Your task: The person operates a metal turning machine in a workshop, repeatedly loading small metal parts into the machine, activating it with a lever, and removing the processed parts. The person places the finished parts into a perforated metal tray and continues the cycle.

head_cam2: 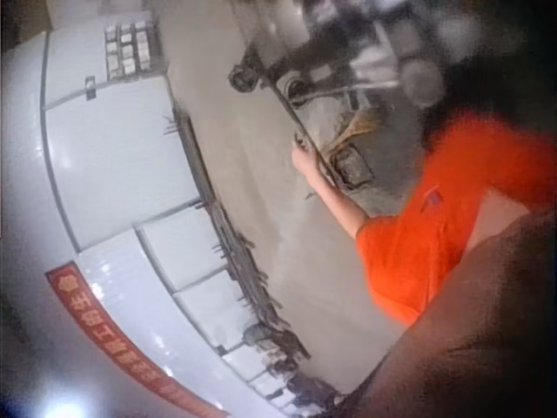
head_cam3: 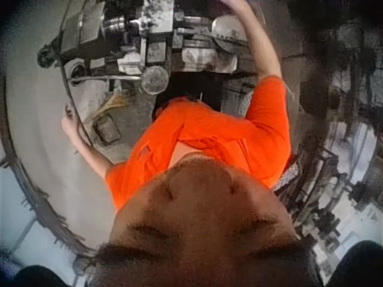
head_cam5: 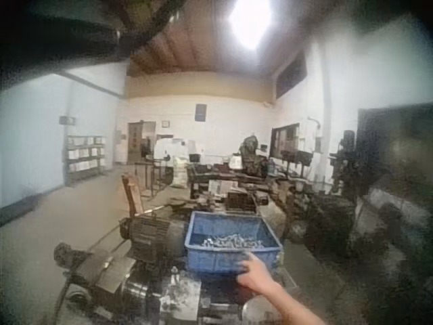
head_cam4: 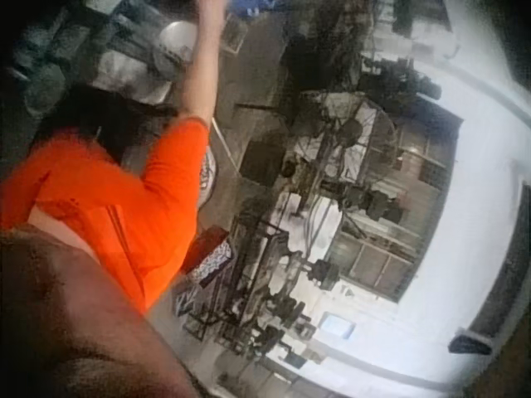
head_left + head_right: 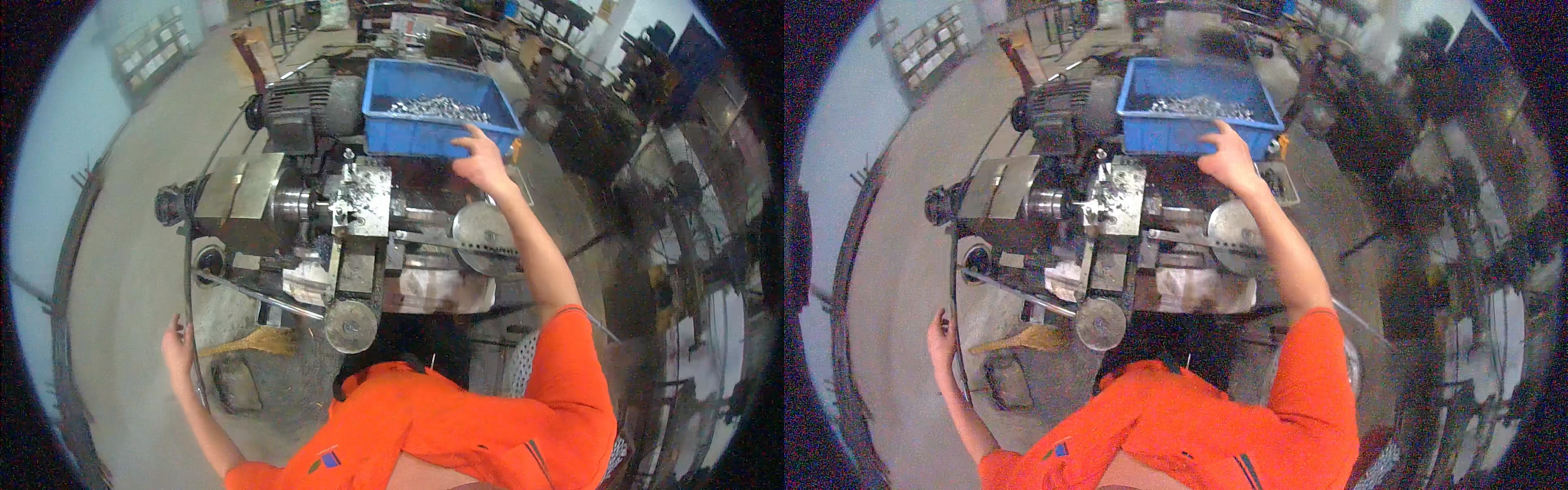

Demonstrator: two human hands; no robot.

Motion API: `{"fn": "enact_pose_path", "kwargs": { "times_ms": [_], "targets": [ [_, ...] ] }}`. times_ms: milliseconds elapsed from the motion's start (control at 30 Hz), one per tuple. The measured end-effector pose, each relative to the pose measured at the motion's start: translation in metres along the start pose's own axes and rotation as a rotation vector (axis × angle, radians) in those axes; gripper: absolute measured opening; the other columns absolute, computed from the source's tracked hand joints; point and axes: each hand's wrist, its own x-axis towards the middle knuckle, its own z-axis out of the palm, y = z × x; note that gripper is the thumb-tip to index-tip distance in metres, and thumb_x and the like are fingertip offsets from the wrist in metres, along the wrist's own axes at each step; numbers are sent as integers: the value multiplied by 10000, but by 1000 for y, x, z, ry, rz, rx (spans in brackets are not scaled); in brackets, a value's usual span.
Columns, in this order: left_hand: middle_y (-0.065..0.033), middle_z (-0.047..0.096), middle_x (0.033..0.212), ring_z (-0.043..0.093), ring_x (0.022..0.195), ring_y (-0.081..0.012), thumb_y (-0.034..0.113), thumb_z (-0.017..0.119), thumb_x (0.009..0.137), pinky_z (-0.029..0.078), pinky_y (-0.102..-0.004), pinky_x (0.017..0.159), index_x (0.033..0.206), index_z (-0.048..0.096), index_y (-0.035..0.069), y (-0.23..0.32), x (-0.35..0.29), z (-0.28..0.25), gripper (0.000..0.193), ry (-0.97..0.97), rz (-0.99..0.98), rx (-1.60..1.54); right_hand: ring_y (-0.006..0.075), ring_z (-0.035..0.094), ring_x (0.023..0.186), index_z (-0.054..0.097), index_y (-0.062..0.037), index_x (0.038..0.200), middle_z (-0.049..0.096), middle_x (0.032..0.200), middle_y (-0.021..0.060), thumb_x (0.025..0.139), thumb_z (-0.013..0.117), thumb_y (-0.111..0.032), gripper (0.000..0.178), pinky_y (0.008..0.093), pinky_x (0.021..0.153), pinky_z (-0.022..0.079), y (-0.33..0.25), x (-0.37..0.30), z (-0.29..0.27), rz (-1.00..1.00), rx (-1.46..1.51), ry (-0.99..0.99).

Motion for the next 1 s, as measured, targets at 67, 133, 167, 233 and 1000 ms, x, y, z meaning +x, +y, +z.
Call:
{"fn": "enact_pose_path", "kwargs": {
  "times_ms": [67, 133, 167, 233, 1000],
  "targets": [
    [-134, 572, 833, 564, 671, -222, 213, 566, 750, 450, -312, 579, 1098, 459, 20, -18, 11, 17, 412, -124, -19, -101, 295, 495, 983, 618, -57, 871, 439, 1165, 164, 508, 577, -155, 379, 304, 833, 397, 19, -45, -22, 108, 69, -28],
    [-131, 564, 841, 562, 654, -197, 214, 561, 763, 454, -286, 544, 1102, 441, 0, -27, 19, 40, 418, -226, -73, -324, 273, 517, 959, 623, -48, 854, 464, 1149, 143, 515, 557, -132, 355, 292, 805, 415, 34, -97, -53, 178, -9, 18],
    [-130, 557, 839, 557, 646, -178, 219, 557, 771, 456, -272, 534, 1107, 426, -1, -46, 26, 60, 422, -215, -25, -429, 264, 532, 935, 625, -40, 837, 496, 1111, 131, 520, 545, -124, 337, 286, 789, 424, 40, -122, -70, 308, 69, 18],
    [-134, 544, 853, 551, 642, -156, 240, 558, 776, 464, -262, 528, 1113, 404, 8, -57, 33, 73, 438, -274, -80, -635, 237, 569, 863, 630, -24, 781, 568, 996, 121, 534, 516, -113, 286, 269, 743, 442, 58, -177, -98, 473, -73, -41],
    [-236, 416, 1118, 468, 948, -310, 372, 495, 781, 384, -384, 839, 1197, 378, 51, -83, 64, 88, 538, -465, -564, -848, 313, 543, 798, 577, -10, 766, 560, 827, 154, 519, 579, -169, 293, 369, 704, 449, -5, -563, -78, 858, -283, -607]
  ]
}}
